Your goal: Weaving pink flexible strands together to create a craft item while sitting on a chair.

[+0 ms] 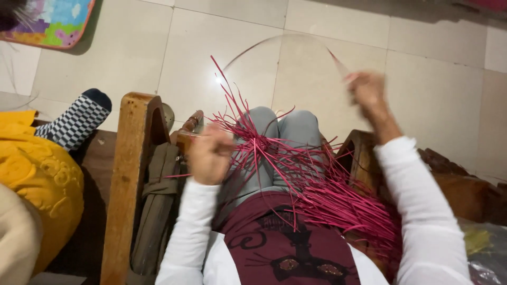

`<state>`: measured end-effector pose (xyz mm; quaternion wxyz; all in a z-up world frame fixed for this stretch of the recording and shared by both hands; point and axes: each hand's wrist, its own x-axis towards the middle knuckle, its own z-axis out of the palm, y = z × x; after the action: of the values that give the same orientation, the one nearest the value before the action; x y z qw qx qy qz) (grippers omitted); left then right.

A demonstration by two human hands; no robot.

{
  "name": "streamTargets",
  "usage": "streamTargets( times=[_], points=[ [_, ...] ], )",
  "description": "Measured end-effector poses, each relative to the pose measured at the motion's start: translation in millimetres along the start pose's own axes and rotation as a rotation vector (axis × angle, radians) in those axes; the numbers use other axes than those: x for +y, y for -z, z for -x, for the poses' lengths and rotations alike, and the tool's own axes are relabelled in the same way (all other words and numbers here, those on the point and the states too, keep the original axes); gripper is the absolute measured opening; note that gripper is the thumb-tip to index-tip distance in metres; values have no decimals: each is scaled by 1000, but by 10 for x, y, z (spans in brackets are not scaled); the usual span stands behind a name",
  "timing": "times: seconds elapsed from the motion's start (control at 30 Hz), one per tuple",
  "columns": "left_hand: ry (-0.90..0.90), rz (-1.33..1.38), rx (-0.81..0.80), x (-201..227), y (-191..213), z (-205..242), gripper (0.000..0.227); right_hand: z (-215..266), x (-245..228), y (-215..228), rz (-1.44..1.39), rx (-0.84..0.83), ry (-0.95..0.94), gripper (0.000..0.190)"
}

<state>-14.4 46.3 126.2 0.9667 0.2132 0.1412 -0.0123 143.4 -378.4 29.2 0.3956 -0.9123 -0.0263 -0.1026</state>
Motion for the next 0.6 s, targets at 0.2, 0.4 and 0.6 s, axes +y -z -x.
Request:
streamTargets(
  times=[0.2,0.4,0.6],
  points=[
    [-15,-601,64,-1064,-46,-180,11,948,-1845,-695,-900,-443,-744,5],
    [-162,-639,131,-1340,-62,-292,9,1145,-1802,-911,-1023,-205,-771,10],
    [-202,-705,147,-1296,-209,-251,12,1120,-1832,-803,-922,-157,-615,14]
  ],
)
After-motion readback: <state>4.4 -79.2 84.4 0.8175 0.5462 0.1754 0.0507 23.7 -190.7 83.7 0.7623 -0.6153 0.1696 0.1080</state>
